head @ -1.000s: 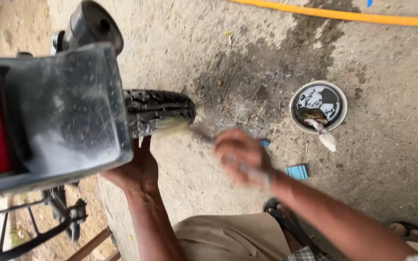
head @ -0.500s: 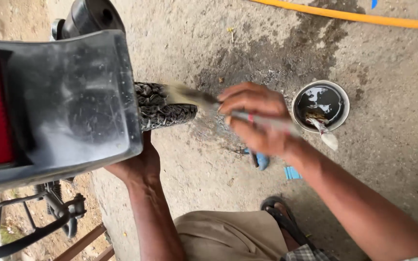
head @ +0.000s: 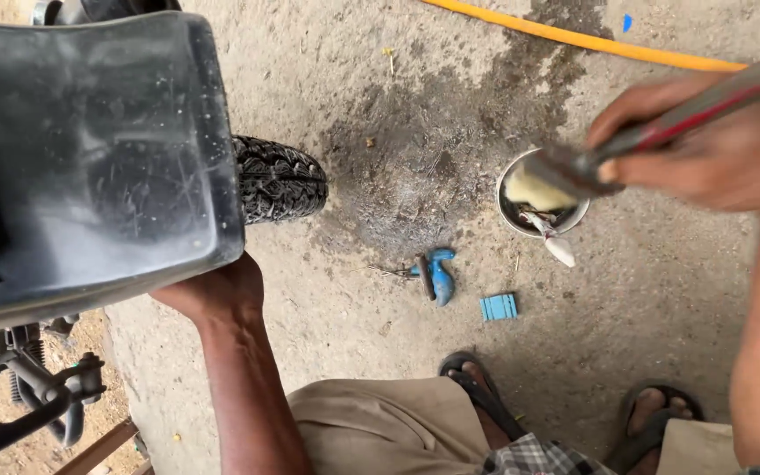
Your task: Applying a black coating to a motorcycle's rear fender using a brush.
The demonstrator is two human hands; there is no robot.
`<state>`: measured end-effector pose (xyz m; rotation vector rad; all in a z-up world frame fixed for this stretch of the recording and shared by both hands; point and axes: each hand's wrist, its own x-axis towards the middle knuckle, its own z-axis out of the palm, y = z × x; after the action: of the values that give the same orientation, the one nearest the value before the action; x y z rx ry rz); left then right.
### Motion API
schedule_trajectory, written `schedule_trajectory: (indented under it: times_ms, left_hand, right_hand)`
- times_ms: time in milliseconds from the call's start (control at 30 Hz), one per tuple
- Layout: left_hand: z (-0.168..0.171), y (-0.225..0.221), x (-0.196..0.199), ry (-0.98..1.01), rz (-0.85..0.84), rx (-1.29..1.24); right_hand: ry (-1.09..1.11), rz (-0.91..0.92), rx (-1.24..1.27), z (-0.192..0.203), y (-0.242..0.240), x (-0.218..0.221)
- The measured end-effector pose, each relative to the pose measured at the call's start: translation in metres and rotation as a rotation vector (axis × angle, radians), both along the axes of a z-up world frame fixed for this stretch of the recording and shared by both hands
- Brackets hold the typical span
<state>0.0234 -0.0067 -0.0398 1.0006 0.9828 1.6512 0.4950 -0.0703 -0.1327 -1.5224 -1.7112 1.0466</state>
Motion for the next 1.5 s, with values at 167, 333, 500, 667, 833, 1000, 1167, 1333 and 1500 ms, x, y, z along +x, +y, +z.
schedule_trajectory:
  times_ms: [167, 333, 500, 667, 833, 1000, 1167, 1333, 1500]
  left_hand:
    - [-0.005, -0.002, -0.007, -0.056, 0.022, -0.066]
    - [0.011, -0.001, 0.011, -0.002, 0.04, -0.036]
    - [0.006, 0.003, 0.013, -0.065, -0.025, 0.014]
    - [0.009, -0.001, 0.011, -0.061, 0.023, -0.024]
    - [0.002, -0.003, 0.0, -0.012, -0.009, 0.007]
    - [0.011, -0.003, 0.015, -0.071, 0.091, -0.112]
    - [0.007, -0.004, 0.006, 0.012, 0.11, -0.129]
    - [0.008, -0.004, 0.007, 0.01, 0.127, -0.151]
    - [0.0, -0.006, -0.001, 0.023, 0.117, -0.143]
  right_hand:
    - [-0.16, -0.16, -0.506, -0.065, -0.007, -0.069]
    - [-0.334, -0.045, -0.154, -0.127, -0.01, -0.091]
    - [-0.471, 0.077, -0.496, -0.124, -0.009, -0.093]
    - [-0.442, 0.1, -0.508, -0.129, -0.013, -0.094]
    - [-0.334, -0.008, -0.612, -0.048, 0.0, -0.077]
    - [-0.22, -0.057, -0.211, -0.069, -0.016, -0.034]
    - [-0.247, -0.007, 0.289, -0.004, -0.022, -0.028]
    - [-0.082, -0.002, 0.479, 0.035, -0.034, -0.023]
    - [-0.154, -0.007, 0.44, -0.017, -0.029, -0.034]
